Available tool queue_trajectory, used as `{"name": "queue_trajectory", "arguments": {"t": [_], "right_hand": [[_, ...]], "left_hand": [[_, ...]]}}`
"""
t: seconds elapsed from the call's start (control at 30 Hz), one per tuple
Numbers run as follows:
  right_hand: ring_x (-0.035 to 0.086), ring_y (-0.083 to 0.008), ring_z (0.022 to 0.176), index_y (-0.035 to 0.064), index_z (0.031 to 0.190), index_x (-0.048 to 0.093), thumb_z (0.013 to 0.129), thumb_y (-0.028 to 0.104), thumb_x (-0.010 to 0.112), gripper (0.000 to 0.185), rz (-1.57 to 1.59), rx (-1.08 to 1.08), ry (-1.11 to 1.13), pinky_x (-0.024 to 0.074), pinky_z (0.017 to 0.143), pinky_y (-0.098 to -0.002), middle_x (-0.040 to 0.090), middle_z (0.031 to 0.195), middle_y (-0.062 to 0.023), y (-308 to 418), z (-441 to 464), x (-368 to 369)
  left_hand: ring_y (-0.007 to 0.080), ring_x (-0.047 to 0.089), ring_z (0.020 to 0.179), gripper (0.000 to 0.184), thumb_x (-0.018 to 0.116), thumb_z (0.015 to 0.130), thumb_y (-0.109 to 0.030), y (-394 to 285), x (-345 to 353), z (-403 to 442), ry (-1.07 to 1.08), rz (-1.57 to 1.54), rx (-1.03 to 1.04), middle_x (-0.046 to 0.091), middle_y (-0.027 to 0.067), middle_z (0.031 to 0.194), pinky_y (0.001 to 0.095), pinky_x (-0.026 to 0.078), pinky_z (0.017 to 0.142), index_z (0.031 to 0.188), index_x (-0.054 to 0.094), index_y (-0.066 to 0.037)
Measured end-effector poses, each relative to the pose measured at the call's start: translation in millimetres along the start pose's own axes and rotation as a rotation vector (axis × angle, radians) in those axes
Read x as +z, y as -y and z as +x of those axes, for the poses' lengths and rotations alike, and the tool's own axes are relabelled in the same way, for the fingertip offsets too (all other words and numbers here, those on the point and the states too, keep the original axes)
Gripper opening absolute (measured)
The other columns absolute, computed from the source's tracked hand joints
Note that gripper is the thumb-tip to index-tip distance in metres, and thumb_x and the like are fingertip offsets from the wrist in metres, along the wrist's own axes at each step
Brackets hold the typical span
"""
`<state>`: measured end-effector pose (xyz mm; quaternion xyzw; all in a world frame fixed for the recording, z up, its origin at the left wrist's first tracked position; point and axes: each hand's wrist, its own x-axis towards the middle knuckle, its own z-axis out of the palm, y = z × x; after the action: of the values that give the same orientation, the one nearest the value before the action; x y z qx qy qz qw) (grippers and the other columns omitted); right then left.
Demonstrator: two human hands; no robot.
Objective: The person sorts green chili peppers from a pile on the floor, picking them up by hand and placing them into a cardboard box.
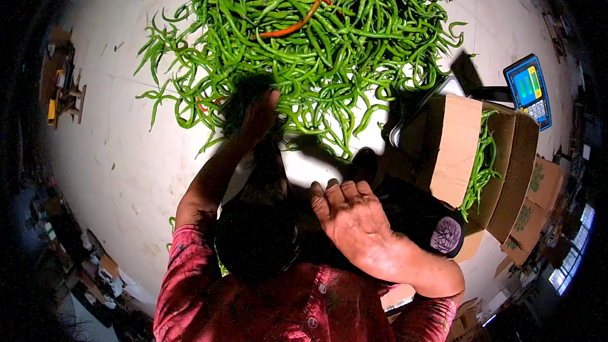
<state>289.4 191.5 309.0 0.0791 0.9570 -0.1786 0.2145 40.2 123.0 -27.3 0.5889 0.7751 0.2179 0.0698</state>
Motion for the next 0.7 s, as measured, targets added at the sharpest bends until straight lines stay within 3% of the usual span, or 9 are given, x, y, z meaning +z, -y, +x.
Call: {"name": "queue_trajectory", "arguments": {"t": [0.1,0.2,0.3,0.4,0.5,0.6,0.63,0.67,0.7], "right_hand": [[0.057,-0.0325,0.106,-0.0045,0.125,0.054,0.076,0.013,0.060,0.053,0.008,0.013,-0.014,0.0450,0.090,-0.0422,0.058,0.118,-0.0225,0,-1,-1],[0.057,-0.0319,0.105,-0.0046,0.126,0.054,0.076,0.014,0.060,0.054,-0.013,-0.001,-0.029,0.0456,0.088,-0.0411,0.058,0.117,-0.0225,1,-2,1],[0.058,-0.0312,0.103,-0.0047,0.126,0.053,0.075,0.014,0.060,0.055,-0.015,0.006,-0.031,0.0459,0.087,-0.0401,0.058,0.117,-0.0220,0,-5,3],[0.058,-0.0307,0.101,-0.0047,0.126,0.053,0.075,0.014,0.061,0.055,-0.007,0.020,-0.054,0.0460,0.086,-0.0394,0.058,0.116,-0.0213,-1,-7,3],[0.058,-0.0303,0.099,-0.0045,0.126,0.054,0.075,0.014,0.061,0.054,-0.009,0.018,-0.079,0.0460,0.084,-0.0390,0.058,0.114,-0.0202,-3,-10,3],[0.058,-0.0298,0.096,-0.0040,0.125,0.054,0.076,0.013,0.061,0.053,0.030,0.030,-0.141,0.0458,0.082,-0.0389,0.058,0.111,-0.0189,-8,-13,2],[0.058,-0.0296,0.095,-0.0038,0.125,0.054,0.076,0.013,0.061,0.052,0.051,0.036,-0.168,0.0457,0.081,-0.0389,0.059,0.110,-0.0185,-11,-13,1],[0.057,-0.0251,0.085,-0.0026,0.122,0.055,0.076,0.009,0.055,0.047,-0.009,0.025,-0.278,0.0468,0.075,-0.0365,0.059,0.093,-0.0138,-13,-12,-1],[0.058,-0.0251,0.086,-0.0026,0.122,0.055,0.076,0.009,0.055,0.047,-0.018,0.033,-0.273,0.0467,0.076,-0.0369,0.060,0.094,-0.0135,-15,-13,-5]], "left_hand": [[0.0383,0.060,0.080,0.015,0.061,0.079,-0.009,1,17,14,-0.038,-0.137,-0.049,0.054,0.0140,0.092,0.0499,0.051,0.064,0.093,0.055,-0.010],[0.0347,0.058,0.080,0.013,0.063,0.077,-0.012,-1,10,16,-0.091,0.193,0.162,0.053,0.0120,0.087,0.0476,0.049,0.063,0.088,0.056,-0.011],[0.0327,0.056,0.081,0.011,0.063,0.075,-0.013,-6,12,26,-0.225,0.317,0.243,0.052,0.0118,0.084,0.0445,0.048,0.063,0.085,0.058,-0.012],[0.0335,0.055,0.079,0.008,0.061,0.076,-0.013,-2,19,19,-0.124,0.368,0.267,0.050,0.0125,0.080,0.0435,0.048,0.063,0.084,0.060,-0.011],[0.0343,0.057,0.080,0.008,0.061,0.077,-0.012,4,5,7,0.028,0.204,0.330,0.054,0.0139,0.079,0.0431,0.049,0.065,0.085,0.061,-0.010],[0.0298,0.061,0.085,0.008,0.060,0.081,-0.012,-20,-49,19,0.234,0.093,-0.004,0.061,0.0149,0.083,0.0407,0.050,0.068,0.087,0.063,-0.009],[0.0277,0.062,0.087,0.010,0.060,0.081,-0.012,-25,-71,26,0.126,-0.189,-0.120,0.063,0.0140,0.085,0.0398,0.051,0.070,0.090,0.064,-0.008],[0.0255,0.063,0.089,0.012,0.060,0.082,-0.012,-29,-96,33,0.016,-0.471,-0.235,0.065,0.0131,0.088,0.0389,0.051,0.072,0.092,0.065,-0.008],[0.0234,0.064,0.091,0.013,0.061,0.083,-0.012,-32,-121,38,-0.098,-0.752,-0.348,0.066,0.0123,0.090,0.0380,0.052,0.074,0.094,0.065,-0.007]]}}
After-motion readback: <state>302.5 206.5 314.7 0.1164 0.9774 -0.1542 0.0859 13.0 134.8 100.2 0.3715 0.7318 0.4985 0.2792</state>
